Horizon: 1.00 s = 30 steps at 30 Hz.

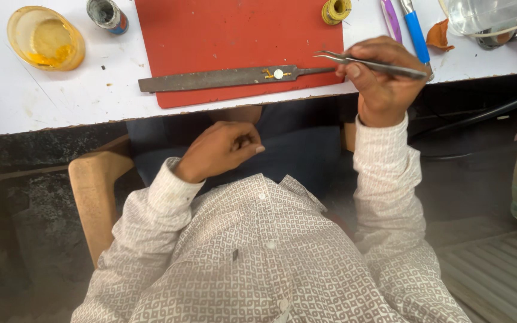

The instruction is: The person assembles a small electronic component on a metal file. They apply adhesive from a syringe, place a white circular disc, and use tweezers to position a tiny yellow piece. The person then uses a small brush to apply a yellow substance from a container onto the assembly.

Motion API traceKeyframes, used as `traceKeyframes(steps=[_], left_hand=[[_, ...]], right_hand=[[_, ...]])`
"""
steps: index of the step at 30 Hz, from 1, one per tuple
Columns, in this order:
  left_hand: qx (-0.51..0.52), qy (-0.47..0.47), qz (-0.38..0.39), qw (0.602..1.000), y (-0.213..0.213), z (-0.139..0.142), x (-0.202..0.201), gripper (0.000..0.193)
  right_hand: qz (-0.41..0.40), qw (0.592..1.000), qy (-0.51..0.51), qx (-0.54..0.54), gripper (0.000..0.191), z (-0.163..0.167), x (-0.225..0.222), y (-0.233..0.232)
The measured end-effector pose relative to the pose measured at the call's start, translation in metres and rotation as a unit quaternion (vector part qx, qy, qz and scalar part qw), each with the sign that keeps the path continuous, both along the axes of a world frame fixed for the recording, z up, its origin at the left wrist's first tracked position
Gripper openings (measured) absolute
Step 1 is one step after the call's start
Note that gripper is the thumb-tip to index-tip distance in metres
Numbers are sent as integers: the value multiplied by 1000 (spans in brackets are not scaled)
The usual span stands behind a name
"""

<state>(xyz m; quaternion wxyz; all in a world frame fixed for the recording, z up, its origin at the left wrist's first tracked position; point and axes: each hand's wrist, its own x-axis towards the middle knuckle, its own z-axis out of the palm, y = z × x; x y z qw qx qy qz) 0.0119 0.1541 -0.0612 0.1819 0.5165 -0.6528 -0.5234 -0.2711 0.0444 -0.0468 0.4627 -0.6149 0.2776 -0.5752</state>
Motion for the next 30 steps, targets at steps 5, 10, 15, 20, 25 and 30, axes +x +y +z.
traceKeyframes(steps=[5,10,15,20,25,30], left_hand=[[-228,73,67,969,9,52,10,12],[-459,-40,190,867,-2,51,19,15],[-487,-95,275,824,-9,43,41,16],[-475,-110,315,814,-10,33,54,15],[-470,-111,333,810,-12,23,54,12],[-493,-129,324,797,-13,20,55,11]], right_hand=[[-146,989,4,9,21,4,32,57],[-191,973,101,-86,17,0,44,73],[-207,963,137,-100,18,-7,48,69],[-205,967,125,-91,18,-16,52,68],[-211,961,153,-96,18,-18,50,70],[-207,960,160,-100,18,-18,50,70]])
